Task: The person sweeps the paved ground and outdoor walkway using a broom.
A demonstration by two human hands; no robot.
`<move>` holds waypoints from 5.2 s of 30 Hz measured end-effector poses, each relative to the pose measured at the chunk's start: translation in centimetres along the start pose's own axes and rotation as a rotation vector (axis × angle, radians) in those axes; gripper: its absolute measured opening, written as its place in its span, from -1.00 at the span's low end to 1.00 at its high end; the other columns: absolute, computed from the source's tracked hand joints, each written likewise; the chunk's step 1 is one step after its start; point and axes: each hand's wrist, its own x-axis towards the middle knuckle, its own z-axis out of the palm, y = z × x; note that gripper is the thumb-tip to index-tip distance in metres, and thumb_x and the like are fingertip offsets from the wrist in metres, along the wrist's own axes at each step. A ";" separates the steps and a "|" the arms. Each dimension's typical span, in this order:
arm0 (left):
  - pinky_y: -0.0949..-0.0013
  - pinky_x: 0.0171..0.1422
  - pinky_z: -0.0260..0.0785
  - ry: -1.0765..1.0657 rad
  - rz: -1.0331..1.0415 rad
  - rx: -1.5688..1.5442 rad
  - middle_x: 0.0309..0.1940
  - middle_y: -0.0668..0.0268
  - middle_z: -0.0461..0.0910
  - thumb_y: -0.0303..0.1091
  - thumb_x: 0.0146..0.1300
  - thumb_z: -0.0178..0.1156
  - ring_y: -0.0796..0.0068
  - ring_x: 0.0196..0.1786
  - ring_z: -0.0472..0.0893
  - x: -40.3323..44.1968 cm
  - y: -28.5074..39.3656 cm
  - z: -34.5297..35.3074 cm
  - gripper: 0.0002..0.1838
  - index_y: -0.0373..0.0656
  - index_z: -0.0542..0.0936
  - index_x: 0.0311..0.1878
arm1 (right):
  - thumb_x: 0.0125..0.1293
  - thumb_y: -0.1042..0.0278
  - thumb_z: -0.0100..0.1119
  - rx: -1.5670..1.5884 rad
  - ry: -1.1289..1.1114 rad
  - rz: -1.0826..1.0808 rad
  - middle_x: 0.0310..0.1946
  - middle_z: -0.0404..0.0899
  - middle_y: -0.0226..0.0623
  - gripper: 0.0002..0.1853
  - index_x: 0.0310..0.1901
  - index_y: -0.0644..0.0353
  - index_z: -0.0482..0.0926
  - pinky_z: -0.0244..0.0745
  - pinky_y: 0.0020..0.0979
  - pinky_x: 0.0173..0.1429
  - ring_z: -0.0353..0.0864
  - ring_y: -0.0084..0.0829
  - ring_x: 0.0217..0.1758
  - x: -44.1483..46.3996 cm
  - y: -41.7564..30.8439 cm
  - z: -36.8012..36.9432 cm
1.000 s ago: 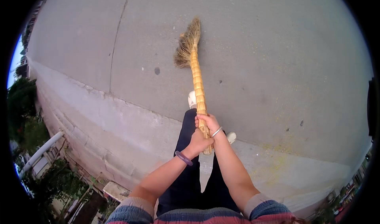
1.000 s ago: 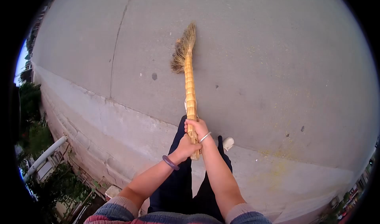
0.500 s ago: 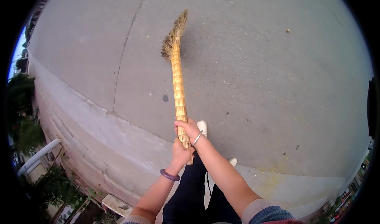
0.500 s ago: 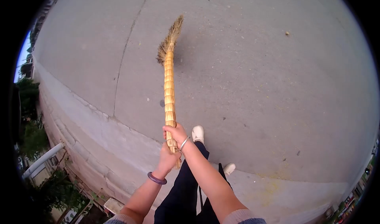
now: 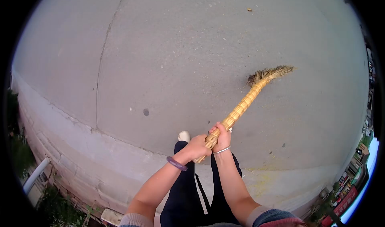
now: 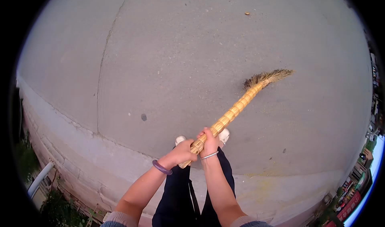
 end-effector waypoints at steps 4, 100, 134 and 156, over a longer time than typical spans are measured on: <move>0.28 -0.39 0.44 0.282 0.027 0.022 -0.50 0.05 0.51 -0.45 -0.21 0.20 0.23 -0.47 0.59 -0.1 2.4 0.4 -0.62 -0.35 0.37 -0.25 | 0.13 0.49 0.13 -0.068 -0.233 0.085 -0.48 0.39 -0.35 -0.78 -0.20 0.20 0.34 0.44 -0.45 -0.39 0.42 -0.51 -0.49 0.5 -2.8 4.5; 0.44 -0.46 0.42 0.171 -0.059 -0.087 -0.48 0.25 0.48 -0.66 0.01 -0.01 0.46 -0.51 0.53 18.2 5.7 65.3 -0.82 -0.33 0.38 -0.25 | 0.07 0.37 0.19 0.094 -0.535 0.184 -0.65 0.46 -0.27 -0.83 -0.50 0.29 0.46 0.38 -0.43 -0.57 0.45 -0.46 -0.66 6.7 -38.2 -48.3; 0.44 -0.61 0.37 -0.215 -0.343 0.010 -0.60 0.23 0.44 -0.63 -0.12 0.12 0.47 -0.63 0.50 47.7 39.8 75.6 -0.75 -0.33 0.34 -0.32 | 0.16 0.40 0.10 0.398 0.146 0.058 -0.52 0.43 -0.34 -0.88 -0.34 0.22 0.39 0.44 -0.52 -0.50 0.44 -0.54 -0.54 25.9 -77.7 -50.5; 0.36 -0.46 0.41 0.597 0.012 -0.641 -0.46 0.18 0.52 -0.62 0.01 0.05 0.37 -0.48 0.57 55.0 57.2 55.2 -0.85 -0.41 0.43 -0.29 | 0.07 0.32 0.24 -0.515 -0.796 0.454 -0.64 0.51 -0.30 -0.81 -0.51 0.27 0.51 0.40 -0.44 -0.44 0.47 -0.46 -0.62 41.0 -80.5 -12.8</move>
